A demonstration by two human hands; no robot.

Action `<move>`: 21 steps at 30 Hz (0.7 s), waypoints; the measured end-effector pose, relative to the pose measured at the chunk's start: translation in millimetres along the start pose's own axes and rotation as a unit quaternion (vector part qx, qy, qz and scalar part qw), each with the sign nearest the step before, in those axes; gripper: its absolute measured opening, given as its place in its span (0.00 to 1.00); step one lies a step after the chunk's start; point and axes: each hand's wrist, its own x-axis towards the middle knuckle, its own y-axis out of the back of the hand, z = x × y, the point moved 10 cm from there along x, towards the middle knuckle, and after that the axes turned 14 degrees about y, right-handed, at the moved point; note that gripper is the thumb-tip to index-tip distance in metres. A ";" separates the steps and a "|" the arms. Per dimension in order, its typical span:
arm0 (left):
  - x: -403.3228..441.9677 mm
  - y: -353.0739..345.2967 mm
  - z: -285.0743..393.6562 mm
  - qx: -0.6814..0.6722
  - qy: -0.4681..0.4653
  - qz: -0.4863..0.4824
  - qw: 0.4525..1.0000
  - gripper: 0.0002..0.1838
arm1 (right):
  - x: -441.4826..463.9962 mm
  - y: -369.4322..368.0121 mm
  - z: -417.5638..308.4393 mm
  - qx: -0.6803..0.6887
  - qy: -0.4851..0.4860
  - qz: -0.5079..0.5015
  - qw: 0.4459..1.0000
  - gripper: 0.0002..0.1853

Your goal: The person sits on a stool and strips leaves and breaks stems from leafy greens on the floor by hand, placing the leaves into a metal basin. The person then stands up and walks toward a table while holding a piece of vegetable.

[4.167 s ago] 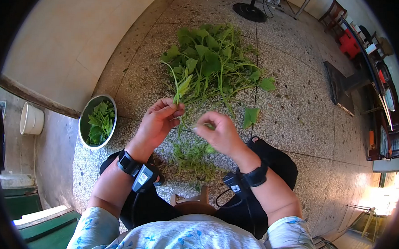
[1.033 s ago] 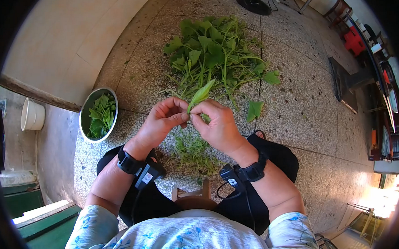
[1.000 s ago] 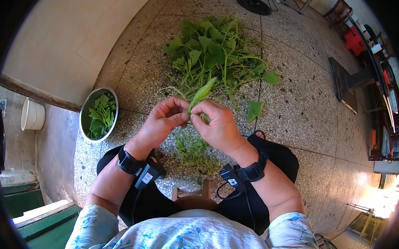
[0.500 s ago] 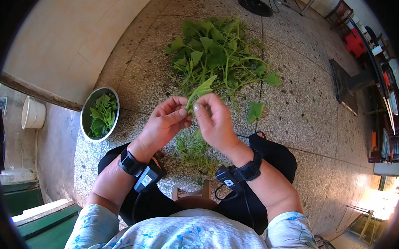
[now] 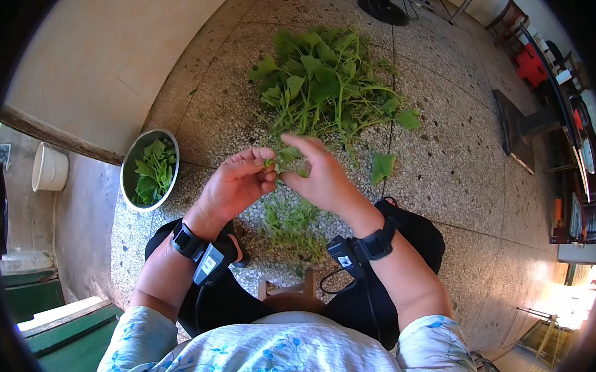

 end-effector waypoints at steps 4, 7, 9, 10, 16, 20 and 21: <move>-6.7 -4.8 9.3 0.044 -0.020 -0.007 0.999 0.11 | -6.9 -32.9 21.0 0.241 -0.130 -0.049 0.961 0.15; -15.6 4.3 25.8 0.187 -0.070 0.068 0.977 0.11 | -12.5 -38.6 22.5 0.255 -0.161 -0.070 0.951 0.12; -19.7 9.8 33.3 0.287 -0.094 0.126 0.945 0.11 | -17.7 -43.3 26.0 0.296 -0.192 -0.075 0.933 0.11; -23.4 15.2 41.0 0.290 -0.129 0.162 0.934 0.11 | -21.6 -47.5 28.4 0.335 -0.221 -0.076 0.913 0.11; -30.9 26.5 56.0 0.453 -0.160 0.244 0.843 0.10 | -28.1 -52.2 26.4 0.389 -0.276 -0.067 0.877 0.12; -29.4 -0.3 42.8 0.314 -0.150 0.158 0.924 0.11 | -30.8 -55.4 27.3 0.407 -0.285 -0.064 0.866 0.11; -29.5 0.8 43.5 0.314 -0.149 0.158 0.924 0.11 | -31.5 -57.1 28.1 0.412 -0.288 -0.058 0.862 0.12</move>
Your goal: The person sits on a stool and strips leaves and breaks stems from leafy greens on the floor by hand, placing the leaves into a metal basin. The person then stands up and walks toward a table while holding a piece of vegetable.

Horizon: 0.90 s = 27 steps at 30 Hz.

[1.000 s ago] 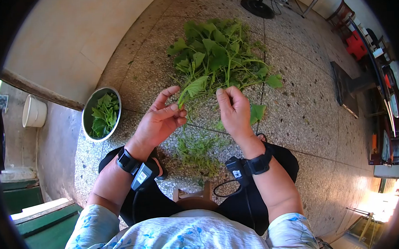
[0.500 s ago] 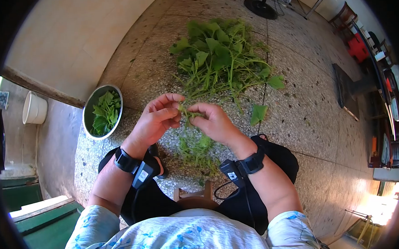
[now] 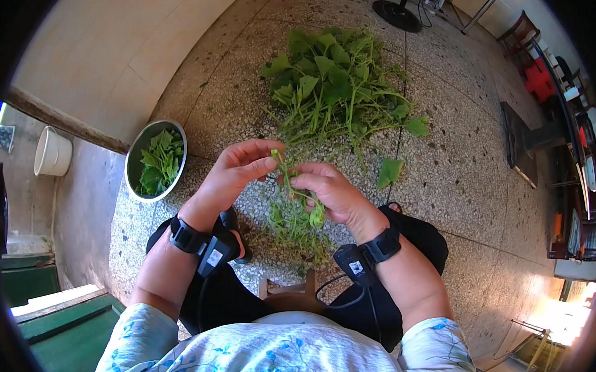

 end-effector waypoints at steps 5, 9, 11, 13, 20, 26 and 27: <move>10.0 -3.1 -18.0 0.064 0.033 -0.031 0.997 0.09 | -0.7 -4.4 8.2 0.034 -0.024 -0.007 0.999 0.11; 2.6 1.4 -1.2 0.226 -0.053 0.074 0.970 0.07 | 2.5 28.1 -46.3 -0.258 0.244 0.132 0.925 0.09; -3.9 -1.2 11.4 0.285 -0.113 0.120 0.944 0.05 | 2.0 23.8 -53.5 -0.294 0.254 0.120 0.914 0.09; 0.4 1.9 7.4 0.262 -0.107 0.118 0.952 0.05 | 7.7 18.0 -34.1 -0.215 0.177 0.085 0.957 0.08; 14.3 53.6 -9.0 -0.064 0.011 0.069 0.996 0.05 | 7.6 37.9 -35.3 -0.231 0.198 0.130 0.943 0.07; -25.4 165.5 31.2 0.277 -0.148 0.394 0.864 0.09 | 1.2 37.2 -32.8 -0.187 0.165 0.119 0.961 0.06; -51.4 179.9 46.2 0.318 -0.184 0.478 0.798 0.11 | 0.7 36.9 -29.3 -0.171 0.142 0.120 0.967 0.06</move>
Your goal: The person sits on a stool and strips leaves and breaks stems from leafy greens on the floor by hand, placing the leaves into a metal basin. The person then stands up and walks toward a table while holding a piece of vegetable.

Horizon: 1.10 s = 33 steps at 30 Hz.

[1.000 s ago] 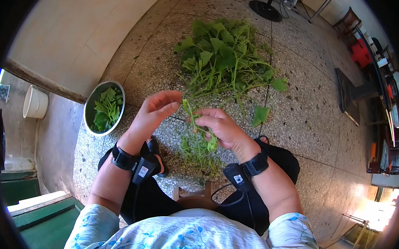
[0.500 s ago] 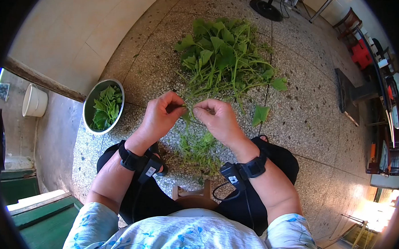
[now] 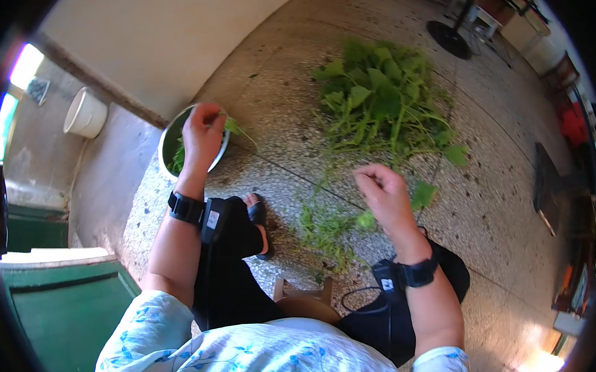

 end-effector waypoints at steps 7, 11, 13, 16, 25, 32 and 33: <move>-64.5 -47.3 68.3 -0.109 -0.107 -0.131 0.980 0.06 | 2.7 -8.1 6.8 0.028 0.036 0.018 0.999 0.16; -152.3 -105.6 125.1 -0.055 -0.169 -0.320 0.931 0.11 | 2.8 -9.9 15.0 0.008 0.041 0.049 0.998 0.25; -150.7 -108.9 125.8 -0.047 -0.154 -0.307 0.938 0.12 | 1.7 -18.2 5.0 0.014 0.065 0.056 0.996 0.25; -149.2 -113.1 128.8 -0.071 -0.144 -0.269 0.950 0.16 | 1.1 -26.9 -13.9 -0.019 0.137 0.035 0.990 0.25; -137.2 -125.1 121.3 -0.132 -0.088 -0.385 0.909 0.11 | 3.2 11.2 -19.9 0.085 0.113 0.094 0.986 0.18; -143.2 -118.1 141.0 -0.036 -0.215 -0.349 0.911 0.11 | -3.0 1.8 -32.5 -0.156 0.121 -0.048 0.979 0.07; -145.8 -118.0 144.3 -0.039 -0.236 -0.355 0.904 0.12 | -3.9 2.4 -33.8 -0.176 0.142 -0.047 0.973 0.07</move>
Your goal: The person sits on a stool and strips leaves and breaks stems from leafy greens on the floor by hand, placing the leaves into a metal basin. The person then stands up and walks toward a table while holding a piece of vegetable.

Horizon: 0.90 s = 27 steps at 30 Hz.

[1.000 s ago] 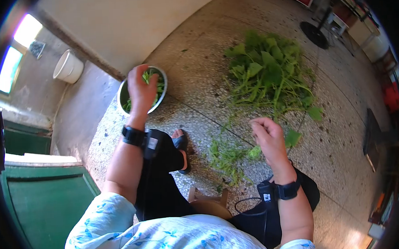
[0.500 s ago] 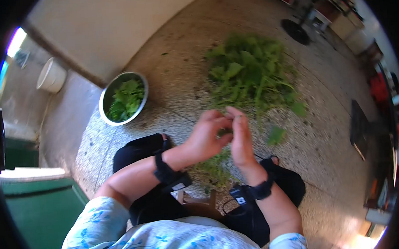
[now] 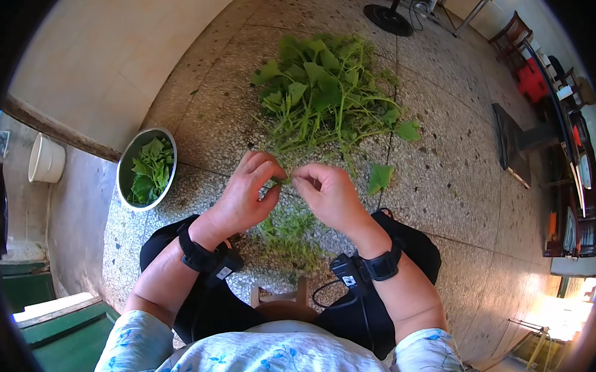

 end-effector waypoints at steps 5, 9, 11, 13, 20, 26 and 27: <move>-2.6 12.2 13.1 0.020 -0.057 0.077 0.995 0.14 | -2.7 0.2 1.3 -0.020 -0.011 -0.005 1.000 0.06; -4.7 11.9 10.8 0.044 -0.019 0.097 0.994 0.12 | -4.0 -1.6 5.1 0.130 -0.033 0.026 0.991 0.06; -3.7 7.5 3.8 -0.021 -0.009 0.083 0.996 0.11 | -3.6 -7.7 2.6 0.185 -0.035 0.032 0.982 0.06; -2.9 6.8 -0.9 -0.087 0.001 0.068 0.994 0.10 | -3.3 -11.0 3.4 0.239 -0.039 0.038 0.970 0.05; -3.9 10.0 -22.1 -0.238 0.049 0.034 0.969 0.08 | -3.6 7.0 21.8 0.180 -0.067 0.075 0.979 0.06; -2.3 9.2 -47.4 -0.434 0.114 -0.008 0.894 0.04 | -10.1 33.7 46.0 0.164 -0.118 0.084 0.976 0.04; -1.7 8.4 -49.3 -0.471 0.116 -0.024 0.874 0.05 | -12.6 35.7 54.2 0.165 -0.117 0.084 0.976 0.04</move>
